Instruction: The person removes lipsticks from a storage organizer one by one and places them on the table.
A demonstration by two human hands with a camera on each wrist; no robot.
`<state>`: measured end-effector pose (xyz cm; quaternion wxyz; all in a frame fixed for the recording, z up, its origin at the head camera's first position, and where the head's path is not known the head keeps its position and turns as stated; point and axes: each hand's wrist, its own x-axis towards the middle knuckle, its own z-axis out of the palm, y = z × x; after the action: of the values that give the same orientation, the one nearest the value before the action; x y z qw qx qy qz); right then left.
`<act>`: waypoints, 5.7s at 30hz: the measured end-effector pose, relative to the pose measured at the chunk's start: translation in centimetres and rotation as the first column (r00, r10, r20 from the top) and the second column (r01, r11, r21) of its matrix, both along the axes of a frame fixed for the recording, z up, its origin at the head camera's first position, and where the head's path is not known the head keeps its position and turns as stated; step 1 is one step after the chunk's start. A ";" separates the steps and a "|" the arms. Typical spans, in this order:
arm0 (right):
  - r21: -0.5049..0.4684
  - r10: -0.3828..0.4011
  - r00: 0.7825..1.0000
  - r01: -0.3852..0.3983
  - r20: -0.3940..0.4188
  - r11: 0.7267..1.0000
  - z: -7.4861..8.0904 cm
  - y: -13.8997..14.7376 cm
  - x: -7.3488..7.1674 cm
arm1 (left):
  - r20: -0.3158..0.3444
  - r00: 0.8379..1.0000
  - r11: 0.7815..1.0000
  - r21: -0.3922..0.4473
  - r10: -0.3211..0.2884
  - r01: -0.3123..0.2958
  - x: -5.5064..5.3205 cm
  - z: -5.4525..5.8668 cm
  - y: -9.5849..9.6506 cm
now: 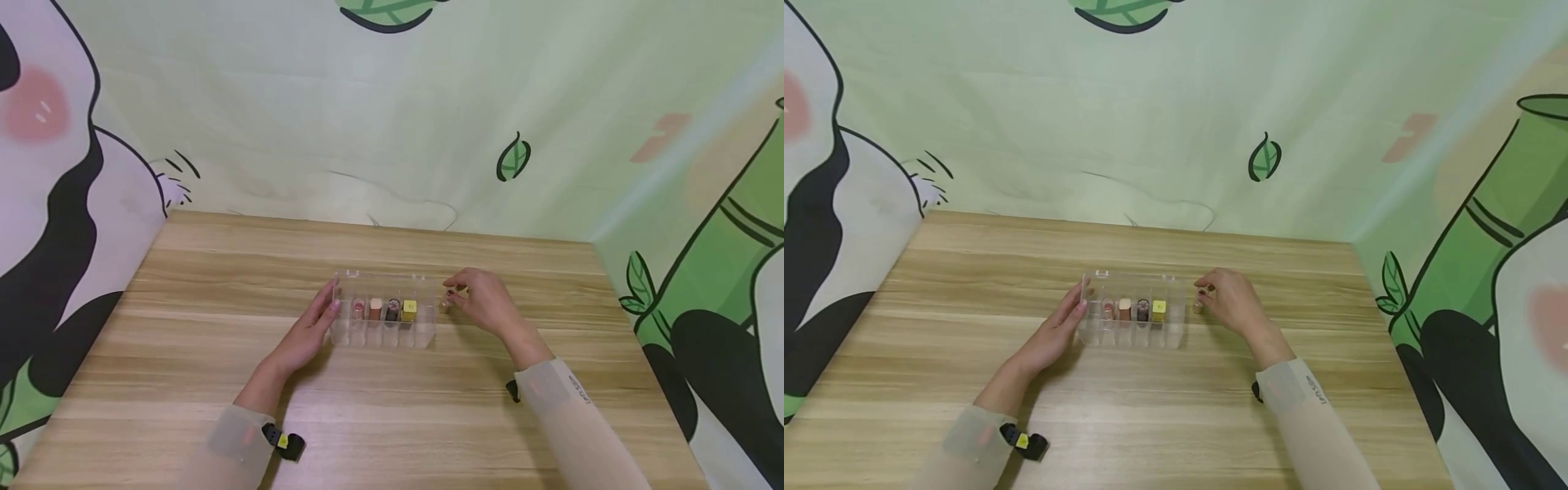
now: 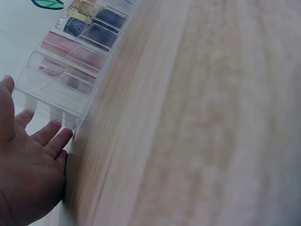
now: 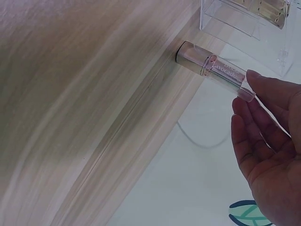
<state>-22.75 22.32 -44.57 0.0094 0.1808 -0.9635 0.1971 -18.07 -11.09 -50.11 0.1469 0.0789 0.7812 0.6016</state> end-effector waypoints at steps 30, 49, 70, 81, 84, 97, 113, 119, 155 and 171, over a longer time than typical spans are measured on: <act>-0.017 -0.022 1.000 0.022 -0.002 1.000 0.5 0.2 0.4 | 0.019 1.000 0.999 -0.038 -0.004 0.005 0.6 1.2 -0.1; -0.029 0.022 1.000 -0.022 -0.008 0.999 2.5 -1.7 2.0 | 0.021 1.000 0.999 -0.034 -0.005 0.006 0.4 0.9 -0.1; -0.029 0.136 0.990 -0.135 0.028 0.990 1.6 -4.8 3.1 | 0.027 1.000 1.000 -0.029 -0.004 0.005 0.2 0.3 -0.1; 0.046 0.152 0.988 -0.152 0.000 0.987 1.0 -5.6 2.9 | 0.022 1.000 0.999 -0.032 -0.009 0.010 0.5 0.9 -0.1; 0.057 0.149 0.989 -0.149 -0.004 0.987 0.8 -5.7 2.8 | 0.022 1.000 1.000 -0.030 -0.007 0.007 0.4 0.9 0.0; 0.110 0.143 0.989 -0.138 -0.044 0.984 0.4 -6.5 2.8 | 0.014 1.000 1.000 -0.021 -0.010 0.011 0.5 1.1 -0.1; 0.107 0.107 0.994 -0.103 -0.034 0.989 0.3 -6.7 2.9 | -0.028 0.999 1.000 -0.008 0.021 -0.021 -0.8 -2.7 -0.3; 0.099 0.101 0.994 -0.096 -0.045 0.990 0.6 -6.5 2.8 | -0.029 0.999 1.000 -0.005 0.020 -0.020 -0.7 -2.6 -0.3; -0.015 0.120 0.991 -0.121 -0.055 0.993 2.8 -6.3 2.9 | -0.021 1.000 1.000 0.000 0.022 -0.022 -0.8 -2.9 -0.3; -0.043 0.087 0.994 -0.090 -0.064 0.995 3.9 -5.7 3.0 | 0.000 1.000 1.000 0.016 0.000 0.000 -0.3 -0.9 -0.2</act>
<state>-19.71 16.66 -40.65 0.0345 0.2293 -0.9490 0.2136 -18.37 -11.26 -51.04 0.1463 0.0799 0.7765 0.6077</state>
